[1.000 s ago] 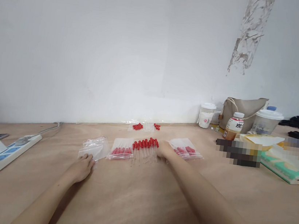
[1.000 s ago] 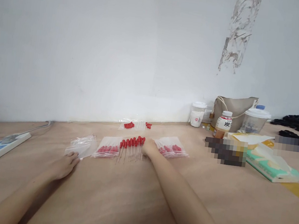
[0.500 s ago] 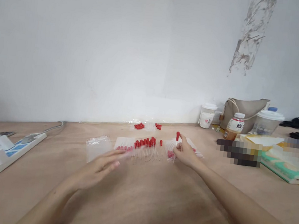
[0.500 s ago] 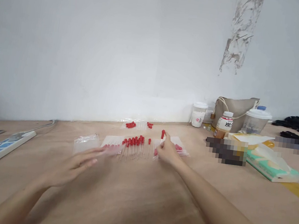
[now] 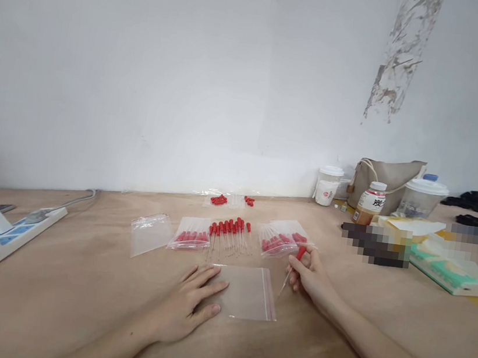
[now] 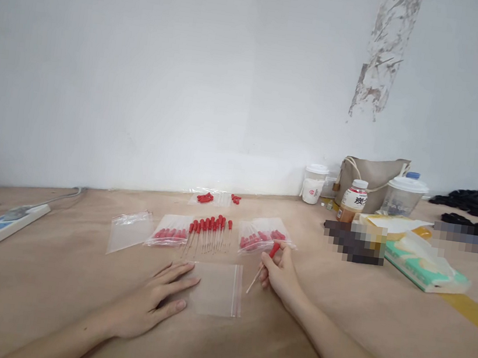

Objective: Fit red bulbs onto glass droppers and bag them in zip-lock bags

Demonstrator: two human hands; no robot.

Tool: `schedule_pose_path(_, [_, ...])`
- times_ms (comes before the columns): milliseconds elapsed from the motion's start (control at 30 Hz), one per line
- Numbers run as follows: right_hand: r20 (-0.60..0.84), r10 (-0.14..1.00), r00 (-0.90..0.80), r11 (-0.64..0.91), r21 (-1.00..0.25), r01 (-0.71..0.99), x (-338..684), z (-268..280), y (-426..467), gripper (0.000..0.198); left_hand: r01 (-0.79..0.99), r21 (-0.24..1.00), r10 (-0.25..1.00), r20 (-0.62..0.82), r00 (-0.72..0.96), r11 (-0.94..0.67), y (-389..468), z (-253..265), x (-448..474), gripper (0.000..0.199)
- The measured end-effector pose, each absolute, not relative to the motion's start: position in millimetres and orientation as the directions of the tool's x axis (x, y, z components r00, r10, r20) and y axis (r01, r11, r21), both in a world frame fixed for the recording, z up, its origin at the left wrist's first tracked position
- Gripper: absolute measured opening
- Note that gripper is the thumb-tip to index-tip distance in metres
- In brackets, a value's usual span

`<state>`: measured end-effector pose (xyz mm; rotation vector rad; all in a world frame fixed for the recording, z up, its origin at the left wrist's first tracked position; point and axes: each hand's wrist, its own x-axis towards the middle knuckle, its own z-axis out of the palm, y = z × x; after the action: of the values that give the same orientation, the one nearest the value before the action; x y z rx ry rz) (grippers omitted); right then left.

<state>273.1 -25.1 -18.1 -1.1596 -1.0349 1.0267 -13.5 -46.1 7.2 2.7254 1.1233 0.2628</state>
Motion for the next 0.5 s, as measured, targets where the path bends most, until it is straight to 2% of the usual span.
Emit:
schedule_pose_path(133, [0.133, 0.969, 0.209, 0.149, -0.987, -0.062, 266.9, -22.8, -25.2, 0.055, 0.689, 0.226, 0.723, 0.137, 0.677, -0.689, -47.2, 2.7, -13.1, 0.042])
schedule_pose_path(300, [0.205, 0.942, 0.265, 0.229, -0.971, -0.063, 265.9, -26.1, -24.1, 0.053, 0.699, 0.212, 0.728, 0.121, 0.675, -0.683, -46.9, 3.9, -12.0, 0.039])
schedule_pose_path(500, [0.226, 0.930, 0.290, 0.255, -0.965, -0.064, 266.6, -25.9, -22.6, 0.055, 0.705, 0.195, 0.730, 0.127, 0.671, -0.682, -45.2, 1.9, -11.6, 0.039])
